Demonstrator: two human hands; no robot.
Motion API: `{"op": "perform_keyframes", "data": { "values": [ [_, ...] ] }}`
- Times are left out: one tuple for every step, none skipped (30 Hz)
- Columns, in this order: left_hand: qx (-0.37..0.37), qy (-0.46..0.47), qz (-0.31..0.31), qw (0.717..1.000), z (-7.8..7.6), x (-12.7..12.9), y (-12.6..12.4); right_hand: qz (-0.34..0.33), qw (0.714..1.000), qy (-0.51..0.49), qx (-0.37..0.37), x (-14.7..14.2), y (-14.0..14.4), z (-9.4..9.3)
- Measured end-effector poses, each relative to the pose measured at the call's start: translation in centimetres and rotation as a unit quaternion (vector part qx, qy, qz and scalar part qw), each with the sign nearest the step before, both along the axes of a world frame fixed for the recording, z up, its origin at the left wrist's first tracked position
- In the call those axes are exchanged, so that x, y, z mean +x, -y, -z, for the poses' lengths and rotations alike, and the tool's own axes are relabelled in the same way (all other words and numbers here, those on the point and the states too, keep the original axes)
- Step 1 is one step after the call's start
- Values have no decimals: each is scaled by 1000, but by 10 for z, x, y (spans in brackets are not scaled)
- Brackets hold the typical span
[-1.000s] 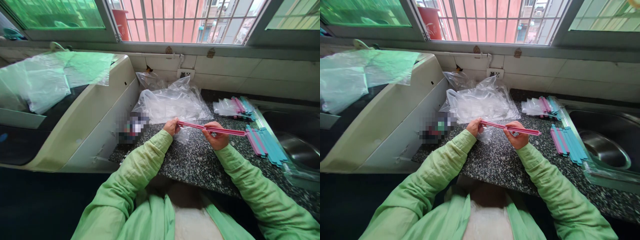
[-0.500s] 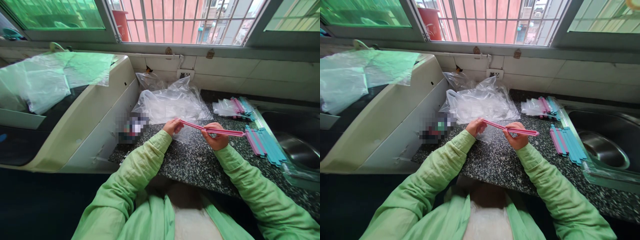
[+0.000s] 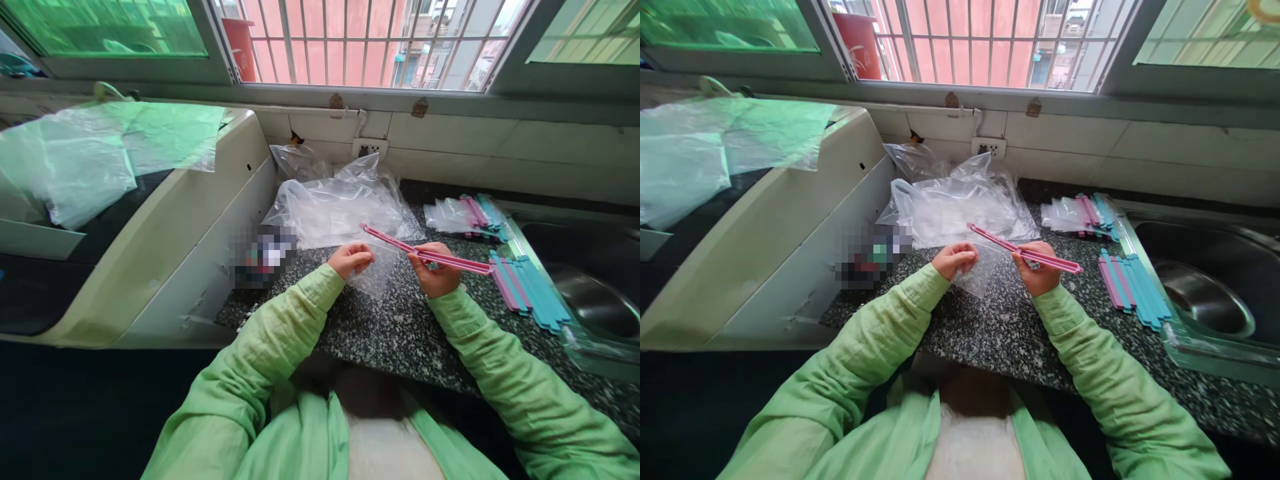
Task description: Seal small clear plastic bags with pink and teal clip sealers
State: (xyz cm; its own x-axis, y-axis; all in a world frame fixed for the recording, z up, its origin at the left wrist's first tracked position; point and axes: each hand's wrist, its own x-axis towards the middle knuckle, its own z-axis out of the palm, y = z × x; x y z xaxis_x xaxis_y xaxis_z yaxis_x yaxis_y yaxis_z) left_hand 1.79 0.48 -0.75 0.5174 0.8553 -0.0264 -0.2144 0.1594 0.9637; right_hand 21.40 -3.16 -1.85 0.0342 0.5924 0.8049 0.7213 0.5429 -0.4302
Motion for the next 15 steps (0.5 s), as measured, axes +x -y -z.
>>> {"op": "perform_keyframes", "data": {
  "values": [
    [1, -1, 8, 1000, 0, 0, 0, -9, 1000, 5, 1, -2, 1, 0],
    [1, 1, 15, 1000, -1, 0, 1, -16, 1000, 9, 4, -4, 2, 0],
    [-1, 5, 21, 1000, -1, 0, 1, -20, 1000, 11, 8, -6, 2, -1],
    [-3, 9, 27, 1000, -1, 0, 1, -24, 1000, 11, 12, -8, 3, -1],
    [-5, 12, 31, 999, 0, 1, 1, -27, 999, 11, 13, -9, 4, -1],
    [-6, 14, 35, 999, 0, 1, 1, -30, 999, 8, 14, -9, 4, -1],
    [-5, 14, 38, 999, 1, 1, 1, -33, 999, 7, 14, -10, 5, -1],
    [-3, 13, 39, 999, 2, 1, 1, -35, 999, 5, 12, -10, 5, -1],
    [-2, 11, 40, 999, 2, 2, 1, -37, 999, 2, 10, -10, 6, 0],
    [-2, 8, 38, 999, 3, 2, 1, -39, 999, 1, 9, -10, 6, 0],
    [-3, 5, 34, 999, 3, 2, 0, -42, 999, 0, 9, -10, 6, 0],
    [-6, 1, 29, 1000, 4, 2, 0, -46, 999, 0, 9, -10, 7, 0],
    [-9, -1, 22, 1000, 4, 3, 0, -49, 999, 0, 8, -11, 8, 0],
    [-11, -2, 15, 1000, 4, 3, 0, -52, 999, 1, 8, -11, 8, -1],
    [-11, 0, 9, 1000, 5, 3, 0, -52, 999, 2, 8, -12, 9, -1]
  ]
}}
